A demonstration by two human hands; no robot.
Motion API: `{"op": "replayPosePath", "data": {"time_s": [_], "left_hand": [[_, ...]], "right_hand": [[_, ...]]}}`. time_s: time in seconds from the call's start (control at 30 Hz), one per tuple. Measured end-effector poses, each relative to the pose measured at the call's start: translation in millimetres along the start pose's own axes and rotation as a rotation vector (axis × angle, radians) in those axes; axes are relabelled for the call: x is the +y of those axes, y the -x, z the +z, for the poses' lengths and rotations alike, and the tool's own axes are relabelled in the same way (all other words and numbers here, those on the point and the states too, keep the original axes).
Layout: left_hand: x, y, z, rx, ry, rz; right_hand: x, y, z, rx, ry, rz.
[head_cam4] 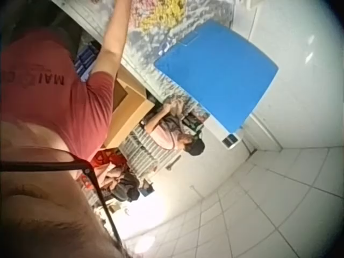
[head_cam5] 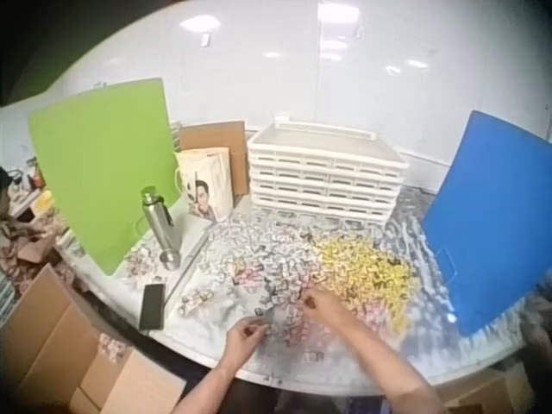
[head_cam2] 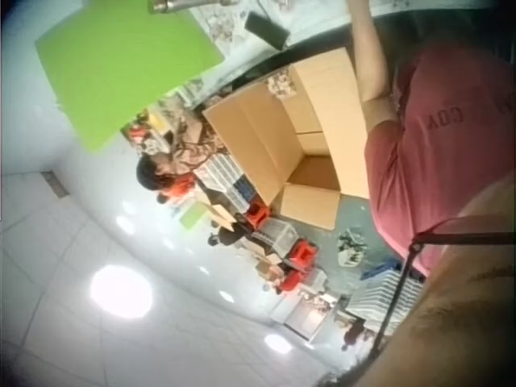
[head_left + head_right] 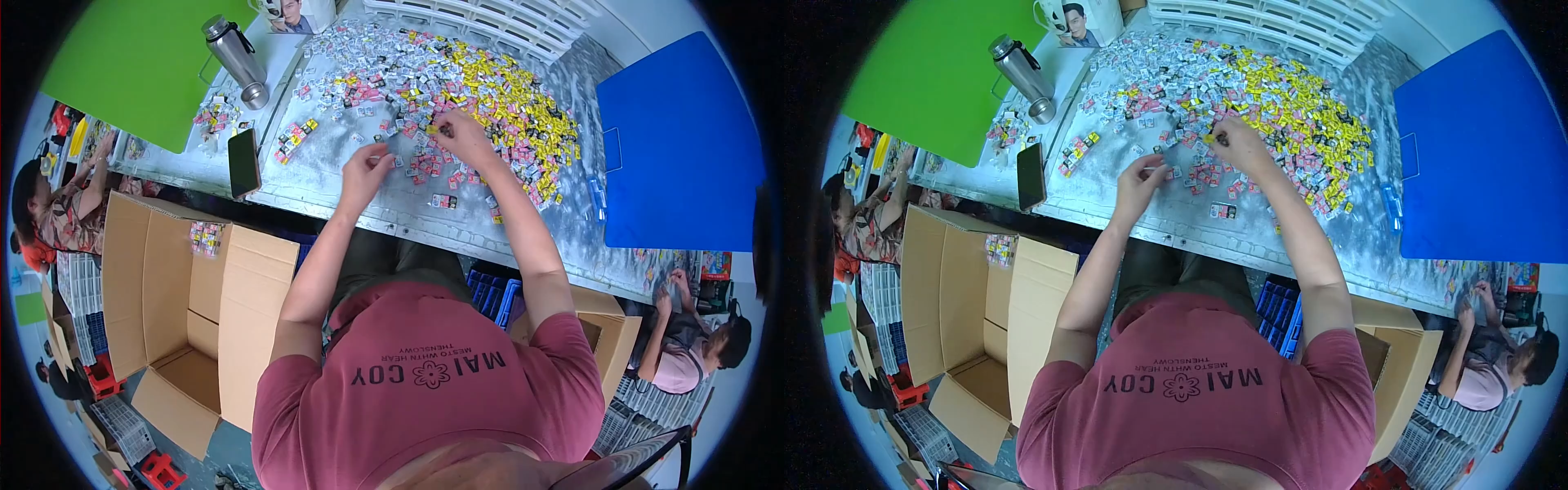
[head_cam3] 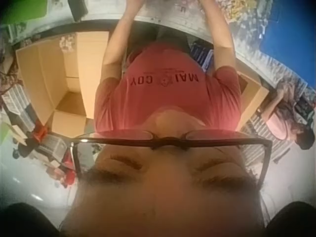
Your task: Sorting and grouping small toy components on a metal workbench in a factory setting.
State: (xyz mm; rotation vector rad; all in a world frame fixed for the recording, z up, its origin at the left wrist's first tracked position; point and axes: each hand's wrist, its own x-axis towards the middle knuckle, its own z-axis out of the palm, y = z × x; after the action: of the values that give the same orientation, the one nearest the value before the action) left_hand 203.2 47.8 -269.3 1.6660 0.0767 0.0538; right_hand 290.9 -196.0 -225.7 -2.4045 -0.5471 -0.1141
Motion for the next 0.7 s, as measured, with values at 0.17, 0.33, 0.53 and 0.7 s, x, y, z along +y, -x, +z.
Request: {"op": "replayPosePath", "data": {"time_s": [0.17,0.33,0.53,0.7], "left_hand": [[8,-30,36,-0.006,0.204,-0.047],[-7,-53,16,0.063,0.185,-0.070],[-7,-41,-47,0.133,-0.108,0.010],[-29,-23,-80,0.031,-0.425,-0.021]], "right_hand": [[-22,-1,26,-0.052,-0.029,-0.175],[-39,-15,37,-0.073,-0.063,-0.213],[-1,-11,34,-0.053,-0.009,-0.104],[-2,-2,34,0.165,0.008,-0.081]]}}
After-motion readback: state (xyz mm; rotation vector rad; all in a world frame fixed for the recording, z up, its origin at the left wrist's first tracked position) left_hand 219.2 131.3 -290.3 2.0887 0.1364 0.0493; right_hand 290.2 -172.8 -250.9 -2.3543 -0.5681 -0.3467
